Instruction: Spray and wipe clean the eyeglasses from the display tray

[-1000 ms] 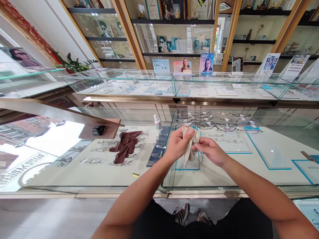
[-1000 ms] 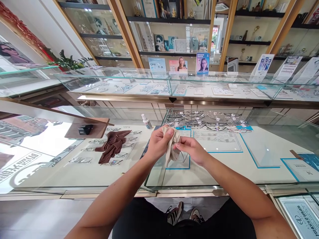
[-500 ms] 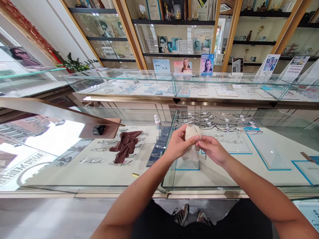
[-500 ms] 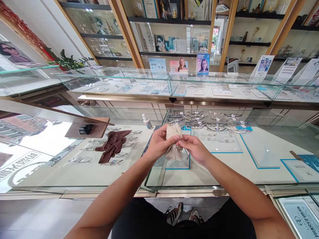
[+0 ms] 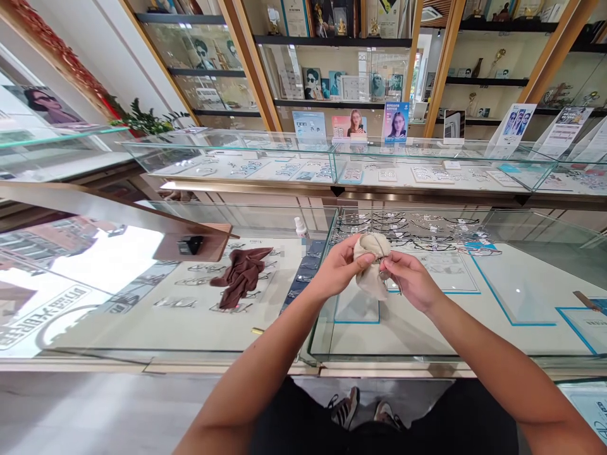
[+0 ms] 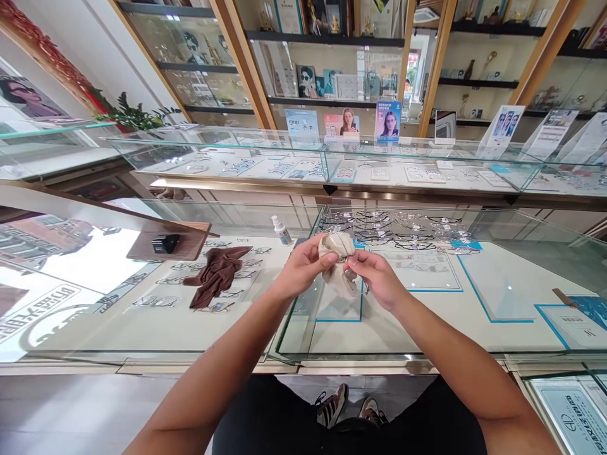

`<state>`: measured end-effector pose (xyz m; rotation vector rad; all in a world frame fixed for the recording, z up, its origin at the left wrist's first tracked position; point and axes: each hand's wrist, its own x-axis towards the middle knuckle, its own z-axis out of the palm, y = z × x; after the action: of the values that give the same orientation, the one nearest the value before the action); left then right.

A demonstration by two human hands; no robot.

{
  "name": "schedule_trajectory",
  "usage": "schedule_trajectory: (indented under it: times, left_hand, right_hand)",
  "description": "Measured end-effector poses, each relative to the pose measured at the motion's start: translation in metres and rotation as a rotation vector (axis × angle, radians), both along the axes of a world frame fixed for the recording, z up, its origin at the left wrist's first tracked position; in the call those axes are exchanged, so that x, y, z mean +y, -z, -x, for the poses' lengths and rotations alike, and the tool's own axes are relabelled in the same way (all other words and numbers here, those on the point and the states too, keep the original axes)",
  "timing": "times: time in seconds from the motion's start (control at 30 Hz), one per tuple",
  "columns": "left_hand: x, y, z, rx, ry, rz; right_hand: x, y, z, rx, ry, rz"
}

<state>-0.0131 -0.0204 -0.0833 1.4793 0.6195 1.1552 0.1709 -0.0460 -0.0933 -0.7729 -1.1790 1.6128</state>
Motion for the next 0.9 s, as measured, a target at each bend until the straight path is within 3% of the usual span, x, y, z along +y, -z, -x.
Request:
schedule_trajectory:
  times: [0.07, 0.3, 0.5, 0.63, 0.73, 0.9]
  left_hand:
    - [-0.001, 0.002, -0.002, -0.018, -0.018, 0.023]
    - [-0.009, 0.009, -0.008, 0.006, -0.319, -0.08]
    - [0.002, 0.012, -0.005, -0.084, -0.266, 0.003]
    - [0.009, 0.007, 0.002, -0.143, -0.352, 0.041]
    - [0.012, 0.0, 0.014, -0.009, -0.333, 0.037]
    - [0.017, -0.008, 0.032, 0.515, -0.14, -0.083]
  right_hand:
    - [-0.001, 0.003, 0.002, 0.007, -0.005, -0.008]
    - [-0.007, 0.014, 0.016, -0.041, -0.089, -0.059]
    - [-0.002, 0.004, 0.003, -0.034, -0.064, -0.113]
    - [0.004, -0.007, -0.011, 0.056, 0.001, -0.156]
    - [0.008, -0.013, -0.019, 0.08, 0.043, -0.157]
    - [0.012, -0.016, -0.027, 0.08, 0.084, -0.178]
